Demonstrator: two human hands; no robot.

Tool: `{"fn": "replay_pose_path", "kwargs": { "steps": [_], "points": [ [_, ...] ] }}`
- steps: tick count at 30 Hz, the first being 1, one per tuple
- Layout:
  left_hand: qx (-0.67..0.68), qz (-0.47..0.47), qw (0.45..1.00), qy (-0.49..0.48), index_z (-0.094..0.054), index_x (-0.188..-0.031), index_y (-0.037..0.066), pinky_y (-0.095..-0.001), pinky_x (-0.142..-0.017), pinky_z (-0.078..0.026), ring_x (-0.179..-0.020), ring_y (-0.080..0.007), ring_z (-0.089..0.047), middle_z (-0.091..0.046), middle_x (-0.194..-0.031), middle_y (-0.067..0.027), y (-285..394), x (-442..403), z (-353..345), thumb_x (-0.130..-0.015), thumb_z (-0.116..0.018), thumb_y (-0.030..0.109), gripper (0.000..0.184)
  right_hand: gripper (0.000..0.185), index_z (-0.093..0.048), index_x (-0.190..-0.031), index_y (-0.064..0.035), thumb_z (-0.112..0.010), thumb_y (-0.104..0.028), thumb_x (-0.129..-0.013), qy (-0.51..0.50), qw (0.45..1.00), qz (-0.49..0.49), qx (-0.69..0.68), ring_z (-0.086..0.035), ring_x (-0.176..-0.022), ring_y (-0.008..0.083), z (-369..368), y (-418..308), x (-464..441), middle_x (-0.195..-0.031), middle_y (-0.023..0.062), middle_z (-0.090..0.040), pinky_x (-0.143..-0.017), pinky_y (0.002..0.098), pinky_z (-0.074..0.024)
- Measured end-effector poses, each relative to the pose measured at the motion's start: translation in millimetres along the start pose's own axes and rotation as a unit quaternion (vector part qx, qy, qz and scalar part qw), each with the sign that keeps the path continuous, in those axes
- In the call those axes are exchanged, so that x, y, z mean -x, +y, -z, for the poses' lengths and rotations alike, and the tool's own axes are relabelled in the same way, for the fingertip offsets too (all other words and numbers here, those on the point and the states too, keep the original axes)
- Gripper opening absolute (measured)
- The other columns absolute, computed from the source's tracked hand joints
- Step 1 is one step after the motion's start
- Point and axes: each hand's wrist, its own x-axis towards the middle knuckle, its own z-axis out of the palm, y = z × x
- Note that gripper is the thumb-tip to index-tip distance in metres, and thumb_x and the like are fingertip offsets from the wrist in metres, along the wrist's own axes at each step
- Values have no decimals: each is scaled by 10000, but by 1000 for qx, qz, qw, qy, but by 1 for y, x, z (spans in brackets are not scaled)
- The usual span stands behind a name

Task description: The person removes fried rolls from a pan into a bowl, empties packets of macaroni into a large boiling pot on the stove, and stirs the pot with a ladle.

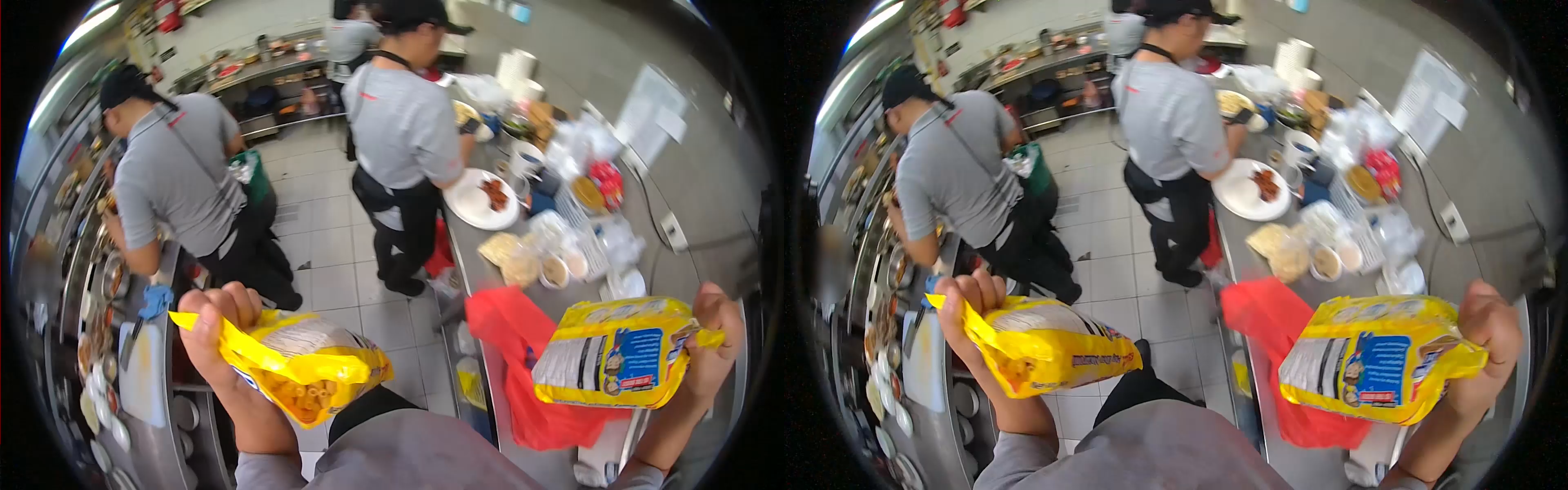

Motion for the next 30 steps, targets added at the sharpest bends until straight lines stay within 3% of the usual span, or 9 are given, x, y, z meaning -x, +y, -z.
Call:
{"fn": "replay_pose_path", "kwargs": {
  "steps": [3,8,11,14,22,23,26,28,30],
  "points": [
    [-53,9,999,-6,-359,-594,106,-308,-460,-274,-449,-142,-336,-398,-498,-32,9,-5,56,-784,-638,156,341,388,-393,-599,-75,-746,-233,-625,-122,991,10,-56,-330,-575,149,-65,6,-46,-592,15,-368,-534,301,-255],
    [-133,22,987,84,-416,-585,59,-302,-465,-310,-476,-151,-405,-463,-533,-65,7,-29,133,-765,-639,86,287,316,-403,-579,-56,-714,-114,-573,-130,982,60,-125,-364,-549,163,-229,-6,-131,-572,29,-385,-517,302,-282],
    [-224,34,966,124,-432,-558,24,-300,-464,-306,-487,-143,-410,-473,-536,-56,-9,-52,168,-758,-633,11,284,404,-381,-544,-61,-784,-73,-540,-93,981,63,-160,-366,-454,163,-326,-11,-177,-506,29,-375,-452,297,-283],
    [-304,59,950,43,-431,-551,-6,-273,-443,-279,-484,-110,-399,-457,-529,-36,-33,-84,199,-761,-605,-74,281,373,-412,-562,-31,-772,-106,-624,-117,987,-23,-111,-386,-459,151,-402,-20,-225,-521,42,-402,-449,289,-293],
    [-280,105,944,140,-409,-573,1,-224,-466,-271,-526,-36,-342,-414,-569,16,-124,-178,261,-812,-613,2,313,397,-466,-626,21,-722,-253,-755,-90,989,-22,-117,-361,-498,91,-583,-18,-367,-519,80,-414,-453,302,-317],
    [-274,113,943,152,-407,-578,2,-220,-471,-270,-533,-31,-339,-412,-575,23,-135,-192,265,-822,-609,13,316,401,-416,-614,-13,-714,-230,-771,-101,986,-48,-121,-363,-544,64,-603,-14,-383,-547,7,-386,-487,278,-312],
    [-274,115,942,154,-421,-582,10,-219,-470,-271,-540,-24,-343,-417,-579,37,-184,-238,281,-833,-605,23,311,402,-440,-618,-6,-703,-262,-781,-85,985,-42,-141,-360,-538,72,-663,11,-431,-548,7,-397,-488,281,-319],
    [-279,119,940,154,-447,-587,18,-217,-468,-279,-536,-20,-354,-428,-566,43,-215,-276,286,-834,-615,36,299,411,-534,-668,18,-693,-348,-768,-63,990,-9,-126,-401,-488,176,-704,35,-466,-552,132,-482,-479,333,-348],
    [-282,114,937,171,-460,-589,16,-219,-465,-281,-532,-20,-358,-433,-562,45,-253,-317,287,-833,-623,51,296,415,-553,-680,8,-680,-377,-769,-71,988,-29,-131,-444,-503,220,-740,58,-501,-572,141,-507,-494,350,-363]
  ]
}}
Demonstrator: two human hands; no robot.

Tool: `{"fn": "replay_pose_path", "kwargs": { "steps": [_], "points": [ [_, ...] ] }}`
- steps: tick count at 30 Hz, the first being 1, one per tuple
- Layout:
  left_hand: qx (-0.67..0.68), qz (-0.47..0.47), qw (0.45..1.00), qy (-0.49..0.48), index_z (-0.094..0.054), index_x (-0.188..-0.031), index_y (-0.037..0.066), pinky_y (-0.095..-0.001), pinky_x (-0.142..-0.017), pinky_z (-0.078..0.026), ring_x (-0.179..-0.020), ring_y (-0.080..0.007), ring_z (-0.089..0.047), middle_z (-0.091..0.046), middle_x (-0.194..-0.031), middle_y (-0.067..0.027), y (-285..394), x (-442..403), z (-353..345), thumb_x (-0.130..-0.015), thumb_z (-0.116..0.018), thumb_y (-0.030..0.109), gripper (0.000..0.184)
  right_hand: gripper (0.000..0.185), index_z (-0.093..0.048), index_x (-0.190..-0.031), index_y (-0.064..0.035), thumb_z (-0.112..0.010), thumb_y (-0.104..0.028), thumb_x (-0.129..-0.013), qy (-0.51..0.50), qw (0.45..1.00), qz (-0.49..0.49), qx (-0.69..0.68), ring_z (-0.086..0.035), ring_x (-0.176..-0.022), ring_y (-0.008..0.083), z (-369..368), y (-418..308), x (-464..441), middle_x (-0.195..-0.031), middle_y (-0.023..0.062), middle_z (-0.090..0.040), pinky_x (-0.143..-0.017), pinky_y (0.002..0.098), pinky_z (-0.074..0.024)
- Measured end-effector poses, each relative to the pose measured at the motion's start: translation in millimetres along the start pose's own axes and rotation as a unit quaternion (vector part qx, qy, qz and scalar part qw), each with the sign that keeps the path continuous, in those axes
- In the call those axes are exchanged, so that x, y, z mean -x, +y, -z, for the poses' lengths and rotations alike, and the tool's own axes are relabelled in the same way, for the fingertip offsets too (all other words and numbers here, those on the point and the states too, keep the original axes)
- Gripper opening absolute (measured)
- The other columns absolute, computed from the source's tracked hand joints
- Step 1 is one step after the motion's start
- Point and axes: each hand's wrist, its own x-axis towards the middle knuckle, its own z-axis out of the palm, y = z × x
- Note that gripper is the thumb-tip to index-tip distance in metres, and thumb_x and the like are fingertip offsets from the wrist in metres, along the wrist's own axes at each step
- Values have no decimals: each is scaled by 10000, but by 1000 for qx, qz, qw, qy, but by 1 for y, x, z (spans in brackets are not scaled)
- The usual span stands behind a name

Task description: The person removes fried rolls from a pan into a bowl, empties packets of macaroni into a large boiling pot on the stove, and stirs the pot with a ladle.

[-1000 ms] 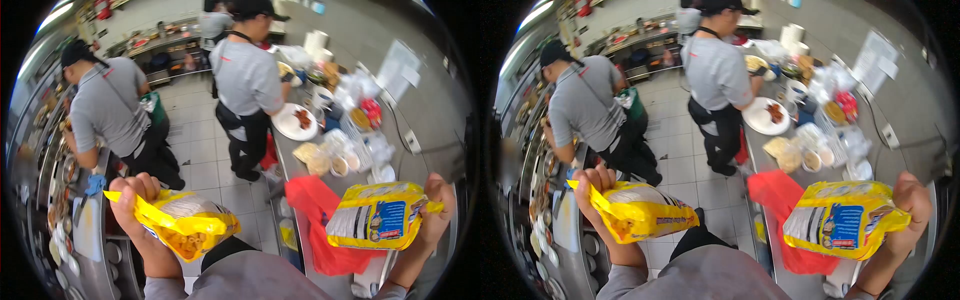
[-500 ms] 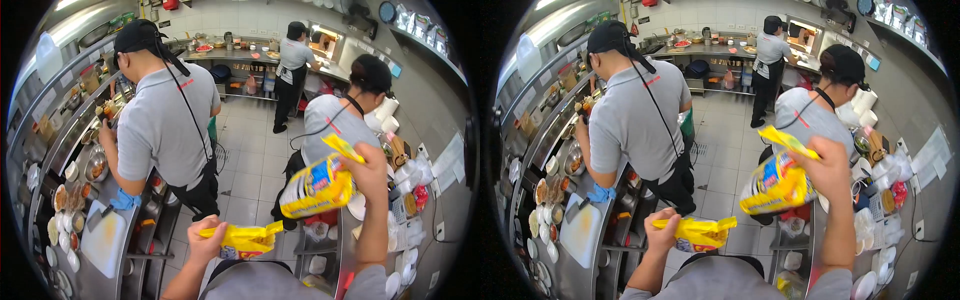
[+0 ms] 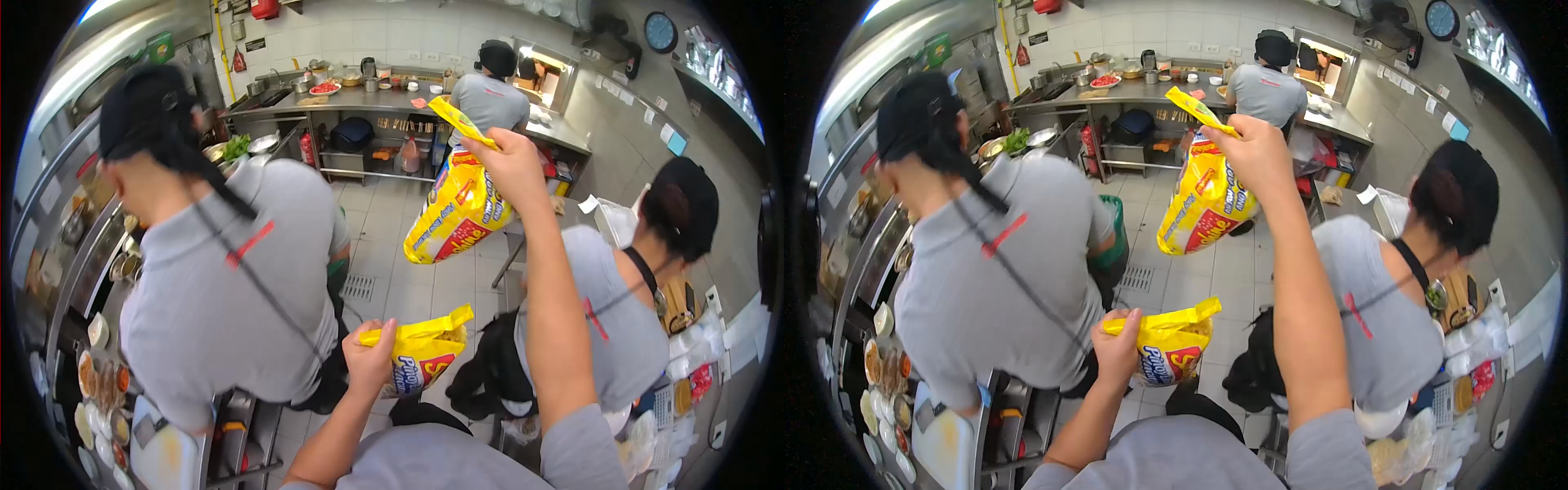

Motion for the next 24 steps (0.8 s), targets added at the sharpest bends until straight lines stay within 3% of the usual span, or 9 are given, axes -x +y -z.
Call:
{"fn": "replay_pose_path", "kwargs": {
  "steps": [2,5,10,12,16,18,24],
  "points": [
    [-50,15,998,22,-501,-621,32,-214,-488,-319,-549,-28,-403,-474,-599,47,-13,-47,-27,-844,-627,91,263,427,-603,-717,-23,-640,-444,-775,-4,999,-11,33,-564,-605,328,-14,22,-42,-636,163,-569,-544,397,-411],
    [-6,1,1000,20,-504,-626,42,-209,-487,-317,-547,-28,-404,-477,-603,48,-37,-118,-66,-844,-632,99,259,428,-614,-731,-31,-618,-456,-783,11,997,-36,65,-593,-669,354,-25,53,-95,-671,175,-589,-573,417,-435],
    [77,-3,997,19,-493,-639,68,-217,-488,-336,-534,-45,-430,-494,-618,34,-58,-230,-128,-835,-640,99,246,445,-620,-745,-53,-606,-496,-782,51,985,-94,135,-612,-728,352,-17,109,-165,-711,164,-625,-599,444,-453],
    [155,-15,987,32,-505,-683,74,-232,-509,-391,-546,-73,-488,-523,-646,16,-74,-281,-156,-831,-637,98,200,443,-623,-751,-57,-606,-498,-782,64,979,-107,158,-613,-739,352,-7,136,-191,-717,164,-627,-609,446,-459],
    [223,28,974,17,-507,-738,76,-256,-533,-437,-573,-107,-542,-550,-684,-1,-97,-370,-199,-826,-643,96,163,423,-634,-783,-72,-605,-493,-783,48,963,-144,221,-621,-768,341,8,175,-219,-758,155,-643,-653,438,-475],
    [253,53,966,27,-509,-794,72,-265,-548,-460,-594,-124,-568,-560,-705,-9,-106,-414,-211,-816,-655,93,149,393,-651,-810,-79,-609,-469,-784,47,958,-145,245,-627,-786,326,4,193,-228,-798,148,-653,-671,425,-482],
    [301,75,951,5,-525,-732,82,-284,-536,-489,-581,-158,-608,-604,-693,-43,-140,-560,-216,-817,-638,99,143,387,-642,-769,-59,-625,-445,-776,26,941,-153,302,-621,-769,334,-31,253,-264,-779,154,-644,-642,427,-467]
  ]
}}
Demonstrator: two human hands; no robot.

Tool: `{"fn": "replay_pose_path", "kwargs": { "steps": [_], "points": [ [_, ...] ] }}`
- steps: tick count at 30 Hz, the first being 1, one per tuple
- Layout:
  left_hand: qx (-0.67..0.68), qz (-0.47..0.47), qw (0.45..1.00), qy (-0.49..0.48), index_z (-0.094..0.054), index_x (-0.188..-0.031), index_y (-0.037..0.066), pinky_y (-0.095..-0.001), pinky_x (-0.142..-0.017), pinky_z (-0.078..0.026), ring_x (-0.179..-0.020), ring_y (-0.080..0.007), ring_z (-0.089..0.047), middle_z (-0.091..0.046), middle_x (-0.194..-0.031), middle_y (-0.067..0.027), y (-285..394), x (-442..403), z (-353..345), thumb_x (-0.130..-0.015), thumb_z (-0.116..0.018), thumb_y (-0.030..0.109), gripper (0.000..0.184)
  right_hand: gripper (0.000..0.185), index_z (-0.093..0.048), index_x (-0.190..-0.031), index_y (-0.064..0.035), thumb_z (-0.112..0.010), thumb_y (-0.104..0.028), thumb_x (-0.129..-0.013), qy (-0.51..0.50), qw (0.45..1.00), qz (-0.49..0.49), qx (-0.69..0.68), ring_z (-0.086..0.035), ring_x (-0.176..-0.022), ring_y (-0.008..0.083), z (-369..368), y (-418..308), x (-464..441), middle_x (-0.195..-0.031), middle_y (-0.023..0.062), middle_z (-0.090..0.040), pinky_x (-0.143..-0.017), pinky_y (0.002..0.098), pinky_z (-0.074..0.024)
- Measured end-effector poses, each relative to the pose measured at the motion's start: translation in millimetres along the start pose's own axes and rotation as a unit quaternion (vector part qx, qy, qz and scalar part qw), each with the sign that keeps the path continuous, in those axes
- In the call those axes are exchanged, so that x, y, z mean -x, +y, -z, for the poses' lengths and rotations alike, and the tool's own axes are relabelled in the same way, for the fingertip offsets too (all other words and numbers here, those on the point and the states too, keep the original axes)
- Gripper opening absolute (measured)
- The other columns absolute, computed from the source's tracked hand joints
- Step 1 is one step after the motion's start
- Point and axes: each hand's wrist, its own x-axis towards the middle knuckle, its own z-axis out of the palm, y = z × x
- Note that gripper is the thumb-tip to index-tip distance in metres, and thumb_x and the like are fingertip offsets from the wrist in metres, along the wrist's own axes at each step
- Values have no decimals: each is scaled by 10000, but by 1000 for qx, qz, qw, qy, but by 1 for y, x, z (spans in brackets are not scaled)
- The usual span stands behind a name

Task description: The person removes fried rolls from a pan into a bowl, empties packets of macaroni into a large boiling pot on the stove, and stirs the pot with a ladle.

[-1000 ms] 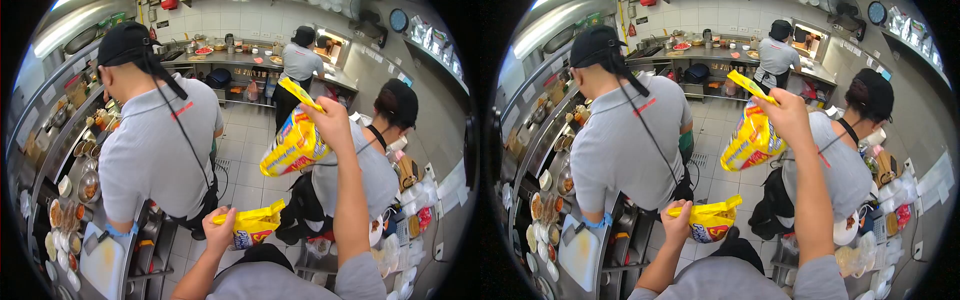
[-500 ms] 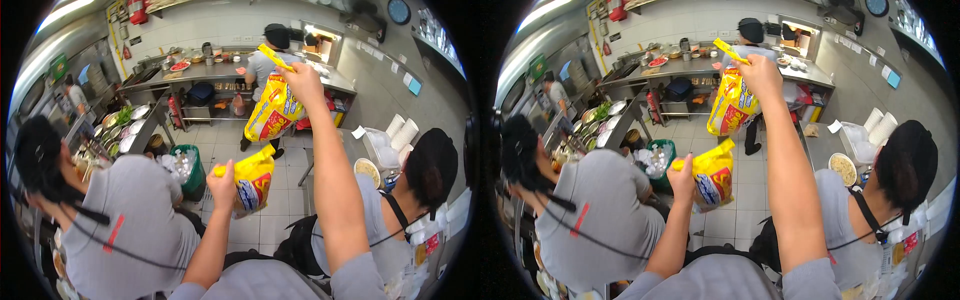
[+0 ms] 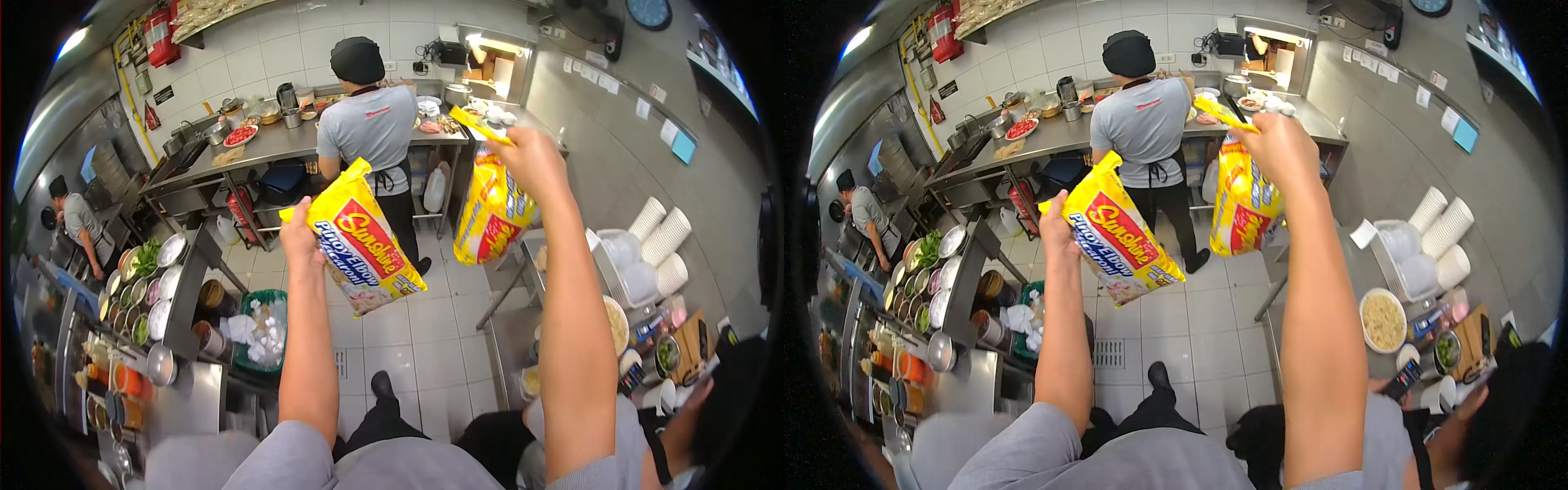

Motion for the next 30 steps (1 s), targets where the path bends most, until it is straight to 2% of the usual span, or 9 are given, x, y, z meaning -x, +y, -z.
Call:
{"fn": "replay_pose_path", "kwargs": {
  "steps": [3,7,9,14,15,17,18,24,30],
  "points": [
    [22,-10,1000,-12,-520,-739,94,-282,-552,-501,-590,-163,-612,-598,-692,-45,19,-60,-3,-812,-636,97,137,425,-564,-679,-11,-647,-419,-765,12,999,20,-31,-555,-633,361,-45,-2,-16,-660,193,-568,-559,431,-412],
    [23,-75,996,35,-482,-715,108,-272,-532,-476,-565,-152,-588,-567,-669,-30,53,-136,34,-817,-630,104,180,415,-408,-617,13,-690,-256,-762,29,986,19,-163,-319,-489,236,-118,-8,-27,-536,164,-379,-469,361,-313],
    [3,-122,991,52,-456,-681,114,-262,-515,-443,-540,-125,-541,-538,-651,-15,75,-159,29,-821,-632,118,225,396,-382,-603,15,-700,-175,-744,9,983,25,-182,-304,-485,193,-143,-21,-39,-536,159,-351,-457,346,-306],
    [-78,-209,974,45,-450,-670,106,-245,-517,-430,-540,-95,-508,-521,-643,-8,93,-210,74,-812,-643,101,239,359,-394,-560,5,-740,-59,-629,-67,971,96,-210,-369,-462,215,-209,-77,-80,-521,126,-392,-452,342,-308],
    [-102,-207,973,21,-434,-672,92,-271,-588,-457,-604,-147,-542,-572,-709,-81,94,-222,92,-816,-613,103,230,359,-394,-560,5,-740,-59,-629,-75,966,108,-224,-369,-462,215,-228,-87,-90,-521,126,-392,-452,342,-308],
    [-151,-235,960,34,-395,-637,98,-286,-572,-447,-586,-165,-511,-548,-673,-89,93,-244,110,-800,-623,97,280,324,-389,-558,-10,-705,-3,-626,-84,935,195,-285,-388,-487,147,-268,-108,-112,-526,63,-388,-456,296,-300],
    [-152,-233,960,8,-382,-622,100,-293,-562,-442,-580,-174,-499,-533,-656,-88,93,-257,125,-794,-626,96,298,298,-403,-558,-11,-699,16,-586,-111,917,216,-315,-400,-495,165,-288,-118,-126,-538,71,-408,-459,298,-301],
    [-170,-296,940,-25,-326,-573,114,-315,-471,-326,-477,-171,-395,-420,-513,-43,100,-316,158,-774,-621,87,358,293,-414,-542,-31,-706,-50,-552,-151,822,344,-429,-399,-467,244,-405,-217,-223,-500,82,-386,-462,347,-308],
    [-181,-340,920,77,-313,-573,120,-315,-465,-305,-465,-161,-360,-399,-507,-29,122,-354,174,-782,-611,87,366,284,-453,-569,-21,-714,-129,-598,-209,752,459,-424,-460,-520,320,-509,-364,-301,-542,132,-429,-477,397,-339]
  ]
}}
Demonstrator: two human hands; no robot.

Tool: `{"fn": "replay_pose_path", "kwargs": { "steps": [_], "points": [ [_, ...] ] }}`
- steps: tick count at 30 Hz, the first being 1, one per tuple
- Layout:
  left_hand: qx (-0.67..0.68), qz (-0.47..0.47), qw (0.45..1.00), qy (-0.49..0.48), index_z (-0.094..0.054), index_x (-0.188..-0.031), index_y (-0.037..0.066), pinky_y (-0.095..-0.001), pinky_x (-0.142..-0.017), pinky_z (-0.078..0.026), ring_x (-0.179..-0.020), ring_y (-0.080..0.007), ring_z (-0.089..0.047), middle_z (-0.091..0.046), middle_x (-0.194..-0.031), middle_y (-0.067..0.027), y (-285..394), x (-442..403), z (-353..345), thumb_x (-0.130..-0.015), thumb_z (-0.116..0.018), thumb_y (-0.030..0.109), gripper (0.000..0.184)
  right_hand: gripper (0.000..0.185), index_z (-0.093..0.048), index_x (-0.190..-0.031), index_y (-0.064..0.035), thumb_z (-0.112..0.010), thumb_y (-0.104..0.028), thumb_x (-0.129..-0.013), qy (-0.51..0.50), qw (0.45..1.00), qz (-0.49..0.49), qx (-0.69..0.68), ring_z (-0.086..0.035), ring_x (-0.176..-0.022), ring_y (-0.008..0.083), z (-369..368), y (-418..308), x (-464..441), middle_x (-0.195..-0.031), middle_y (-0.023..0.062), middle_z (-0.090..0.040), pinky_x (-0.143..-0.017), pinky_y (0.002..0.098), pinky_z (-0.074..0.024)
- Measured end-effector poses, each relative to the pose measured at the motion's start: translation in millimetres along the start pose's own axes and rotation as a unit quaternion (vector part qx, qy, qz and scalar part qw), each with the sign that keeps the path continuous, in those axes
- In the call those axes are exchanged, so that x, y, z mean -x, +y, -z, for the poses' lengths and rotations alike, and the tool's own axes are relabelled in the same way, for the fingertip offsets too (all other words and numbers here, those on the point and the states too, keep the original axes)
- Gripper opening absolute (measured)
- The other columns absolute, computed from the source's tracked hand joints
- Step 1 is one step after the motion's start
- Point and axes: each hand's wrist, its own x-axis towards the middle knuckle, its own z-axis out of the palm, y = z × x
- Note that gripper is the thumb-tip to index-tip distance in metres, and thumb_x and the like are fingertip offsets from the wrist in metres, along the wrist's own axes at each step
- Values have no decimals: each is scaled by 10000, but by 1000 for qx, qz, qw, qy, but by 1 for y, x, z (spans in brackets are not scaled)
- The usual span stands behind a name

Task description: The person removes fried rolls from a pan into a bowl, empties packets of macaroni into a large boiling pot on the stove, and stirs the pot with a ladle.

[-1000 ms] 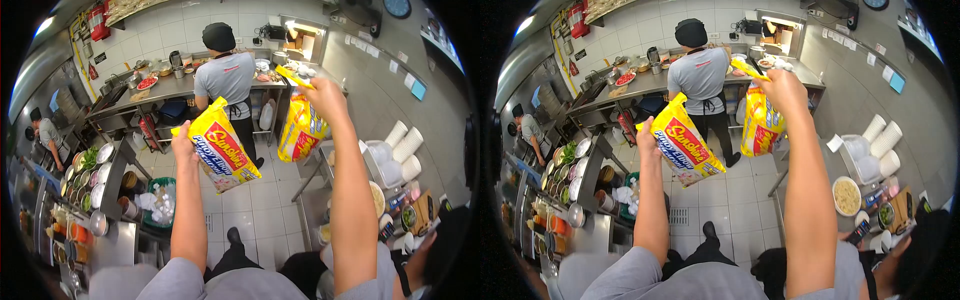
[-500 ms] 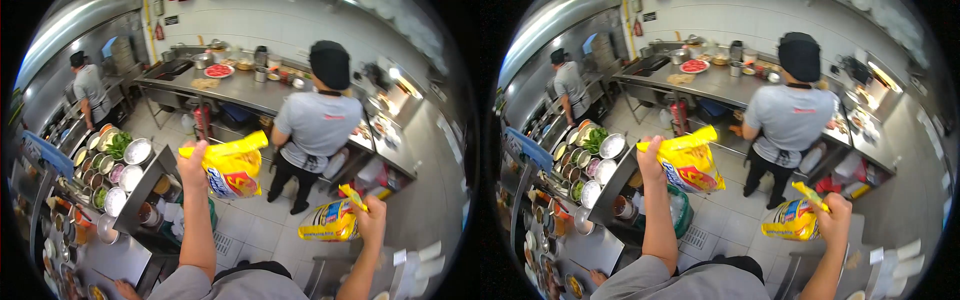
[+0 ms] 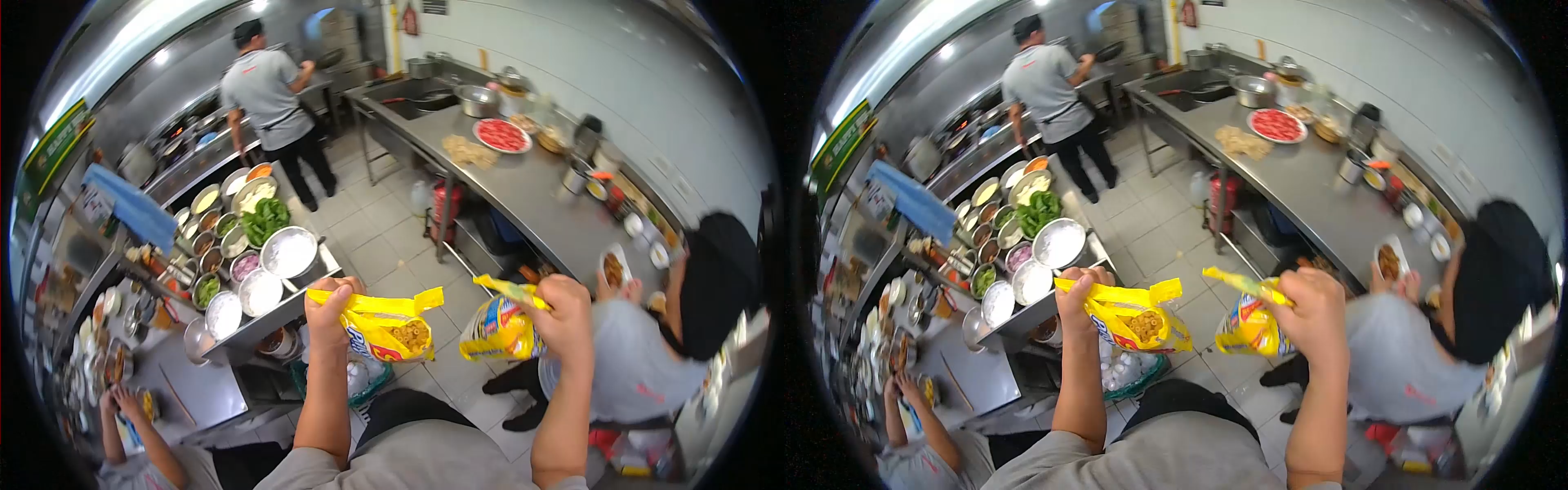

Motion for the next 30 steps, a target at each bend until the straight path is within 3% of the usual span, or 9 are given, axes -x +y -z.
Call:
{"fn": "replay_pose_path", "kwargs": {
  "steps": [3,6,11,14,16,20,22,30],
  "points": [
    [-41,-7,993,113,-343,-555,81,-287,-473,-354,-528,-159,-424,-455,-554,-75,-2,-18,-4,-773,-627,53,359,338,-429,-577,-7,-732,-145,-638,-18,998,18,-52,-429,-496,290,-45,45,-68,-537,131,-409,-463,377,-319],
    [-55,-28,988,141,-349,-563,75,-287,-485,-371,-556,-166,-438,-470,-583,-83,-10,-40,7,-774,-624,44,348,430,-379,-568,2,-741,-176,-716,-11,991,-36,-128,-352,-486,235,-87,80,-130,-518,110,-368,-463,347,-288],
    [-78,-35,968,236,-400,-572,71,-286,-493,-384,-563,-185,-469,-499,-594,-104,-41,-90,31,-770,-633,79,306,432,-395,-568,11,-752,-196,-692,-23,983,-5,-180,-357,-482,244,-149,129,-221,-516,118,-368,-463,364,-281],
    [-111,-13,972,206,-413,-572,57,-302,-487,-391,-544,-181,-460,-488,-581,-90,-61,-122,57,-780,-618,84,293,429,-395,-564,9,-758,-193,-673,-57,988,46,-139,-349,-476,253,-178,152,-270,-515,122,-367,-462,376,-270],
    [-156,14,965,212,-417,-570,55,-308,-484,-404,-531,-187,-455,-471,-570,-92,-73,-145,69,-784,-608,75,288,392,-402,-567,-1,-757,-122,-677,-70,986,63,-141,-313,-486,165,-193,169,-295,-531,69,-335,-460,342,-250],
    [-189,29,952,240,-416,-575,29,-290,-484,-369,-560,-164,-454,-497,-593,-99,-91,-194,83,-799,-591,53,286,401,-379,-566,-7,-755,-107,-667,-80,985,62,-142,-301,-487,184,-228,201,-343,-534,69,-317,-465,340,-242],
    [-190,9,945,265,-414,-576,27,-292,-485,-368,-559,-165,-452,-497,-592,-99,-99,-217,95,-803,-591,55,288,418,-377,-554,-5,-764,-143,-631,-79,986,52,-136,-340,-477,244,-241,202,-372,-522,113,-343,-469,368,-254],
    [-216,-57,907,356,-399,-572,35,-302,-491,-377,-562,-180,-466,-510,-586,-102,-131,-320,158,-813,-583,42,303,406,-373,-548,-13,-758,-118,-623,-141,949,121,-256,-333,-474,228,-369,225,-501,-502,98,-340,-465,353,-255]
  ]
}}
